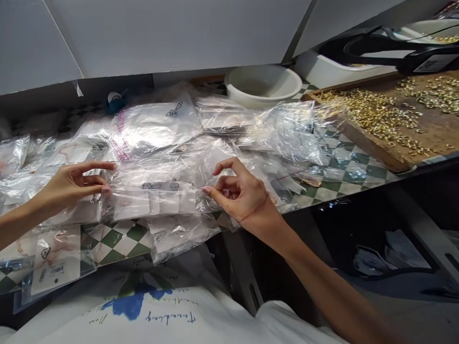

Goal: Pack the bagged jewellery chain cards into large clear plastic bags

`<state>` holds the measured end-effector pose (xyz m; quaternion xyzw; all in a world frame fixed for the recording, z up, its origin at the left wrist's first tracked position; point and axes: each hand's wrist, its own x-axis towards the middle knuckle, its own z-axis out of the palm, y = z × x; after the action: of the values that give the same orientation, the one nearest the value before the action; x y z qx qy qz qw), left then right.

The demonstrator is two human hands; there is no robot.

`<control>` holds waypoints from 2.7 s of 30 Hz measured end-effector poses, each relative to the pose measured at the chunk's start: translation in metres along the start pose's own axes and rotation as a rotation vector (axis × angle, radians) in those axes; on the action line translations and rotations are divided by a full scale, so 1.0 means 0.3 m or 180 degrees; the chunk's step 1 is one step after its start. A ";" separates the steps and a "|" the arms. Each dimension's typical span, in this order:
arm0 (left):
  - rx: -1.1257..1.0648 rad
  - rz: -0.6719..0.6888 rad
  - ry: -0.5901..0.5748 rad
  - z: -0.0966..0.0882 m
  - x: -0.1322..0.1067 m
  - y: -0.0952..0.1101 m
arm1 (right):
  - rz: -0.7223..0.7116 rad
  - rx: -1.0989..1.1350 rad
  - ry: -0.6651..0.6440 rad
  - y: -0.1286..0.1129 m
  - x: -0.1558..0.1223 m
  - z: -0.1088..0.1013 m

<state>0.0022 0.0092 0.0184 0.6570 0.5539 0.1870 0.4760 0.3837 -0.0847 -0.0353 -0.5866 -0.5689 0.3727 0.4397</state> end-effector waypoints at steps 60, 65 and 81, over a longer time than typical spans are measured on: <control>-0.1383 0.0562 0.0320 0.282 -0.235 0.117 | -0.0095 0.1896 -0.2170 -0.244 0.068 0.245; -0.0415 0.1194 0.0307 0.289 -0.250 0.103 | -0.0436 0.1012 -0.1772 -0.266 -0.004 0.274; 0.0363 0.1537 -0.0093 0.116 -0.337 -0.017 | 0.2896 0.0410 -0.3033 0.078 -0.148 -0.185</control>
<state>-0.0056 -0.0974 0.0260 0.7988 0.3835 0.2543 0.3876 0.4403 -0.1333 -0.0415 -0.5119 -0.3732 0.7733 -0.0272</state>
